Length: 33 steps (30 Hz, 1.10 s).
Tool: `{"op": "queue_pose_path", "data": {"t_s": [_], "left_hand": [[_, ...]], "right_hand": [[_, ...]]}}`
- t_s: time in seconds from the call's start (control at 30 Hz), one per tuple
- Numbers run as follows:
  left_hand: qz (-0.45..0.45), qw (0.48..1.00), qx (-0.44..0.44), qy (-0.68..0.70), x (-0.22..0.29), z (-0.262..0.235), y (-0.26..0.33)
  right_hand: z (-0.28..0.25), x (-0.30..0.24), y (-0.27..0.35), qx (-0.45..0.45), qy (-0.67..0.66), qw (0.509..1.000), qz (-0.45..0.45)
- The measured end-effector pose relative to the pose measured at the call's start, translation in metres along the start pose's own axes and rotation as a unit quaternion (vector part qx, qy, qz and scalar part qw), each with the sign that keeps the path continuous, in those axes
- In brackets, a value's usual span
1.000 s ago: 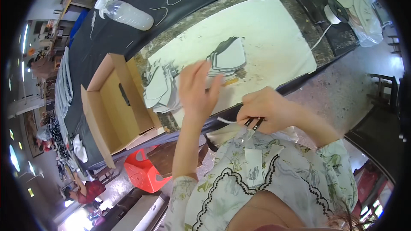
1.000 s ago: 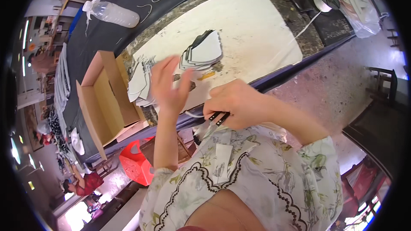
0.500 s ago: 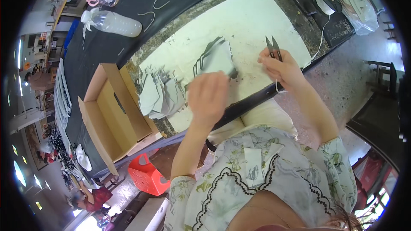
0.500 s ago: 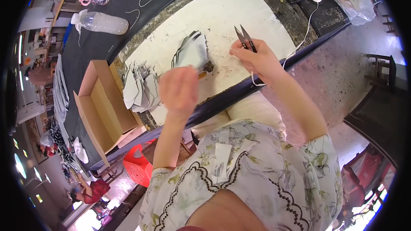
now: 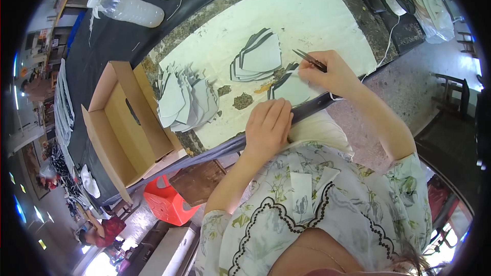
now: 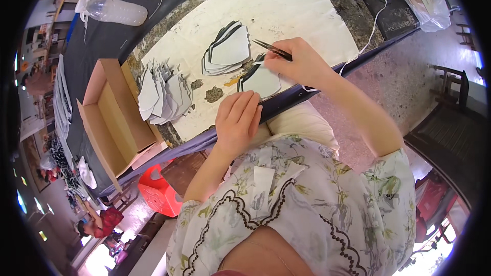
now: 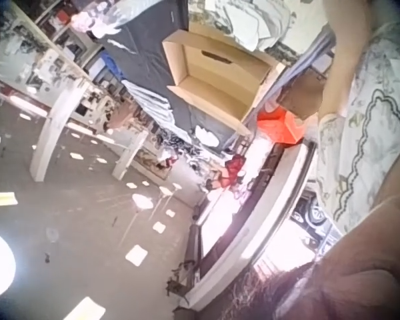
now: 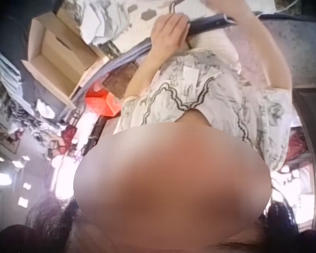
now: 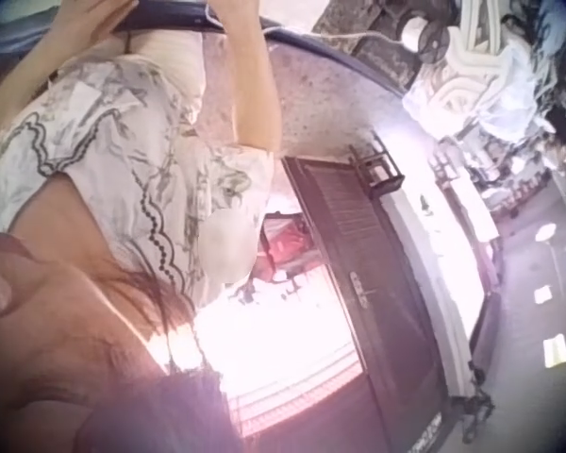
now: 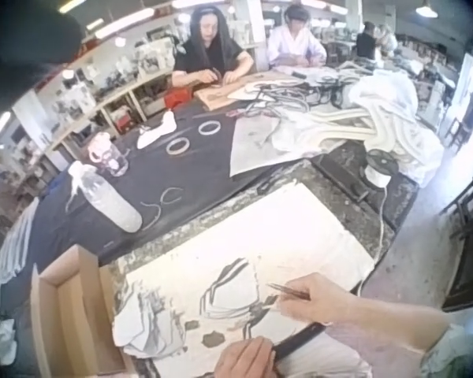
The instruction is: Trimming excess threads and finishing the edges of shoe upper components using small hand scissors.
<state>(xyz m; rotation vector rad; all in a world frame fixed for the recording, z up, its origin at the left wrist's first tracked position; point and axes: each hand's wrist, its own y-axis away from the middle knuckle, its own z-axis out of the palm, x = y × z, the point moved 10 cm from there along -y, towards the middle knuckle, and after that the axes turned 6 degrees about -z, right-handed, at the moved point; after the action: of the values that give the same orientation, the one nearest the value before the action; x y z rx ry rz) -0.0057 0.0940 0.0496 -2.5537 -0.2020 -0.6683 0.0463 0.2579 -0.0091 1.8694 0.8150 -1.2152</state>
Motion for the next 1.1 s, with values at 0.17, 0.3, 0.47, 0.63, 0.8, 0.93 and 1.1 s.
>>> {"op": "queue_pose_path", "data": {"t_s": [0.17,0.3,0.47,0.63,0.8,0.93,1.1], "left_hand": [[0.011,1.0,0.012,0.01,0.001,0.001,0.004],[0.001,1.0,0.016,0.011,-0.005,0.0,0.006],[-0.011,0.999,0.014,0.028,-0.007,0.0,0.008],[-0.057,0.994,0.069,0.07,-0.017,-0.009,0.005],[-0.07,0.997,0.013,0.027,-0.021,0.004,-0.001],[-0.078,0.996,0.014,0.034,-0.022,0.003,-0.001],[-0.105,0.994,-0.004,0.022,-0.027,0.008,-0.006]], "right_hand": [[0.045,-0.022,-0.01,-0.074,0.049,0.996,-0.031],[0.044,-0.019,-0.005,-0.034,0.054,0.997,-0.051],[0.04,-0.025,-0.004,-0.019,0.054,0.998,-0.04],[0.039,-0.027,-0.006,-0.016,0.064,0.997,-0.035],[0.036,-0.029,-0.008,-0.025,0.1,0.992,-0.079],[0.02,-0.029,-0.009,-0.051,0.124,0.99,-0.043],[0.019,-0.033,-0.015,-0.067,0.158,0.982,-0.076]]}}
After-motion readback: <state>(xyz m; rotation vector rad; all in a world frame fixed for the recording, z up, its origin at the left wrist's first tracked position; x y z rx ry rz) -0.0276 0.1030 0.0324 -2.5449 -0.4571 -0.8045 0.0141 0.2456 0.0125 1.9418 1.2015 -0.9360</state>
